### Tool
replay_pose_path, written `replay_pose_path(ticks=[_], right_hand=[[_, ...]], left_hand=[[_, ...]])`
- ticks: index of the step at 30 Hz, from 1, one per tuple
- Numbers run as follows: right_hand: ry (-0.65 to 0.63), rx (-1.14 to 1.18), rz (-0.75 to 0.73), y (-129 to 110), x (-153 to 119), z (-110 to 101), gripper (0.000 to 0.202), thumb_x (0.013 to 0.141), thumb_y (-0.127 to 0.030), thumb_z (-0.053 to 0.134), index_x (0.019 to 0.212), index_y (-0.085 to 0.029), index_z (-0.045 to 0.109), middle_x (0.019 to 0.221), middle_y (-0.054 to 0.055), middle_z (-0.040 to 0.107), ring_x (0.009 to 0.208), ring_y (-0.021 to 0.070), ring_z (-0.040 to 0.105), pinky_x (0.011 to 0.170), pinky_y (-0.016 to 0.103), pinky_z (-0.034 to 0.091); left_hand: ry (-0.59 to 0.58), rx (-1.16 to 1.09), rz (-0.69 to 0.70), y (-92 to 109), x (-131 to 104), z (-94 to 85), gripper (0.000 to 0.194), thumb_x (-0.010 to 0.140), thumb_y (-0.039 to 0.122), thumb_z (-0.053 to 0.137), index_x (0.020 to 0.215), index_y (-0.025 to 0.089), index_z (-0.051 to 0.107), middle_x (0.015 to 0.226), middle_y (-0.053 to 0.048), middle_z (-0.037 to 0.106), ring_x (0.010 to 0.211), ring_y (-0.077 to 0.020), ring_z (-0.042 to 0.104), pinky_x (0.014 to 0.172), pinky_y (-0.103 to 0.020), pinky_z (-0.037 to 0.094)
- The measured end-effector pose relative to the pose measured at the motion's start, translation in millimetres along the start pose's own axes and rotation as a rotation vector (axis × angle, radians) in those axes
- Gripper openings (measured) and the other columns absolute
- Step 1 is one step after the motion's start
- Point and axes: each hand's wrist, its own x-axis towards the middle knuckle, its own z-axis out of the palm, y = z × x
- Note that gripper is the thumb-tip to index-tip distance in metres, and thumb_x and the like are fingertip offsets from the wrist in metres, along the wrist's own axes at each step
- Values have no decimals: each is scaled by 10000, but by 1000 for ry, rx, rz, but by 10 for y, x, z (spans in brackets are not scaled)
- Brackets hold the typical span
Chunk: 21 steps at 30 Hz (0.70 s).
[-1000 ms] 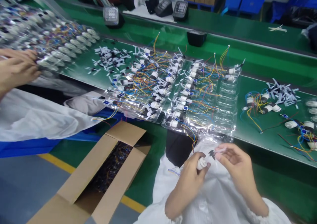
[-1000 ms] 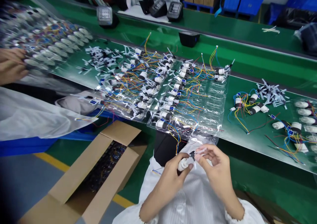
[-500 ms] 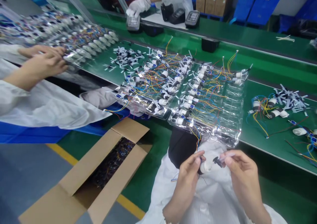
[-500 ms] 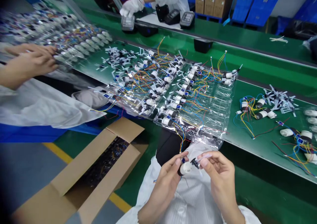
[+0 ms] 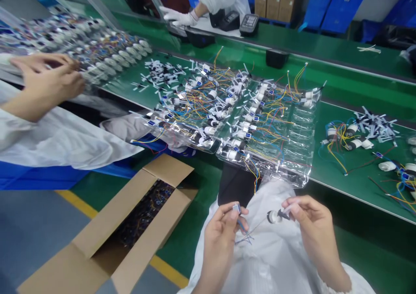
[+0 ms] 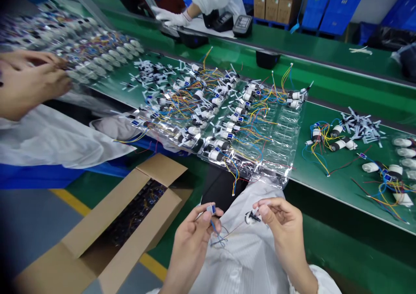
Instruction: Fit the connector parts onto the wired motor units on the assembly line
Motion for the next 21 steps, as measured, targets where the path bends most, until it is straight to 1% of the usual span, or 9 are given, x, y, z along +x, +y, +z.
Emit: replay_pose_path(ticks=[2, 4, 8, 9, 11, 12, 14, 17, 21], right_hand=[[-6, -7, 4, 8, 3, 11, 138, 844, -374, 864, 826, -241, 830, 811, 62, 820, 695, 169, 754, 642, 227, 622], [-12, -16, -8, 9, 7, 30, 154, 836, -382, 868, 806, -238, 822, 794, 62, 816, 727, 196, 778, 664, 249, 638], [-21, -58, -37, 9, 13, 72, 161, 847, -393, 855, 823, -236, 831, 762, 64, 811, 711, 203, 785, 686, 261, 647], [-26, -65, -32, 15, 14, 80, 158, 854, -393, 849, 841, -237, 837, 764, 67, 813, 712, 201, 787, 694, 260, 648], [-28, -60, -8, 36, 16, 95, 159, 862, -397, 843, 872, -238, 844, 774, 74, 820, 721, 205, 795, 704, 265, 653], [-26, -48, 7, 51, 18, 102, 166, 859, -401, 846, 878, -237, 845, 783, 79, 824, 729, 213, 801, 709, 272, 658], [-20, -21, 41, 85, 25, 115, 189, 844, -415, 858, 879, -230, 842, 795, 90, 829, 740, 232, 812, 717, 293, 667], [-21, -5, 84, 133, 44, 137, 236, 823, -446, 871, 871, -217, 838, 786, 100, 827, 739, 255, 817, 708, 322, 673], [-41, -18, 87, 164, 55, 174, 245, 827, -457, 864, 860, -217, 831, 761, 91, 819, 692, 242, 801, 662, 314, 662]], left_hand=[[-49, 58, 58, 45, 0, -19, 409, 811, 497, 875, 1006, 173, 719, 830, -14, 765, 580, -109, 647, 564, -225, 520], [-99, 107, 110, 85, 15, -8, 348, 854, 465, 847, 1034, 187, 739, 826, -6, 753, 629, -109, 653, 622, -224, 532], [-175, 236, 192, 180, 38, 98, 313, 899, 470, 795, 1068, 207, 778, 736, 13, 695, 686, -123, 657, 762, -253, 567], [-184, 279, 212, 208, 37, 135, 318, 906, 480, 781, 1069, 206, 784, 726, 15, 675, 688, -130, 656, 761, -258, 572], [-206, 358, 241, 265, 25, 204, 330, 925, 497, 745, 1066, 201, 787, 734, 8, 654, 684, -141, 652, 704, -252, 569], [-222, 392, 251, 290, 18, 233, 337, 938, 503, 721, 1065, 198, 784, 741, 3, 651, 676, -145, 646, 667, -246, 559], [-263, 446, 269, 326, 8, 271, 337, 968, 496, 675, 1076, 192, 776, 757, -9, 658, 677, -150, 643, 652, -245, 549], [-317, 489, 280, 337, 13, 275, 343, 998, 481, 628, 1105, 186, 766, 793, -26, 683, 708, -161, 652, 691, -256, 547], [-348, 490, 211, 304, 53, 232, 349, 1014, 476, 606, 1129, 187, 763, 757, -26, 704, 712, -173, 652, 680, -260, 528]])
